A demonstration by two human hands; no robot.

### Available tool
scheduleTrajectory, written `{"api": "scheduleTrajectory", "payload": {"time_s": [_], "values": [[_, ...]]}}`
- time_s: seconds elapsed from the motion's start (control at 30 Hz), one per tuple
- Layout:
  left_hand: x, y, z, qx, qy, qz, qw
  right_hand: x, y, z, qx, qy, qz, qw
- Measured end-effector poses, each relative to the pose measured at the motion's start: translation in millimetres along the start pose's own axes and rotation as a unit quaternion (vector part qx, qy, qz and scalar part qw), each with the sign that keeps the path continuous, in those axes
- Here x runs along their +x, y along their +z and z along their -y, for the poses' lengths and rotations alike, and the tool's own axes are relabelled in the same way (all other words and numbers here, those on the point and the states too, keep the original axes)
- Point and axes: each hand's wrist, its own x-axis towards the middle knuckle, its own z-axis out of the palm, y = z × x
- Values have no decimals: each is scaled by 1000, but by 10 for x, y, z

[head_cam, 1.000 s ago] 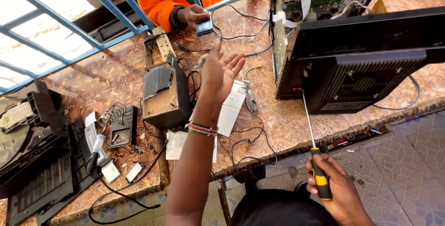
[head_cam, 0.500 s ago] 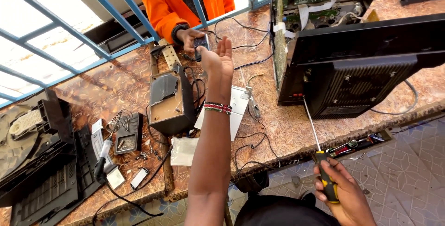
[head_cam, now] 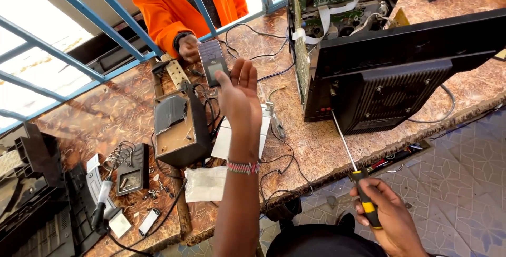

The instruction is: Unscrewing the back panel of a television set at a repair bench and checking a mobile phone.

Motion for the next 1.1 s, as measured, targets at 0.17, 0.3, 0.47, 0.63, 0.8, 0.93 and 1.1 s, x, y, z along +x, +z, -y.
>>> {"api": "scheduleTrajectory", "payload": {"time_s": [0.17, 0.3, 0.47, 0.63, 0.8, 0.93, 1.1], "values": [[-808, -255, -139, 167, 107, 97, 975, 37, -10, -47, -2, 17, 55, 998], [-1110, -644, -278, 277, 163, 100, 942, 40, 51, -82, -3, 18, 32, 999], [-1137, -1148, -226, 173, 114, 120, 971, 48, 22, -151, 56, 22, 1, 998], [-1407, -824, -43, 404, -281, 65, 868, 201, -157, -303, 138, 65, 157, 976], [-1339, -1053, 606, 430, -453, 191, 757, 196, -93, -244, 148, 43, 181, 971], [-1195, -1065, 860, 315, -473, 183, 802, -63, 49, -292, 153, -92, -14, 984], [-1241, -1050, 925, 326, -468, 165, 805, -678, 259, -462, -212, -235, -198, 928]]}}
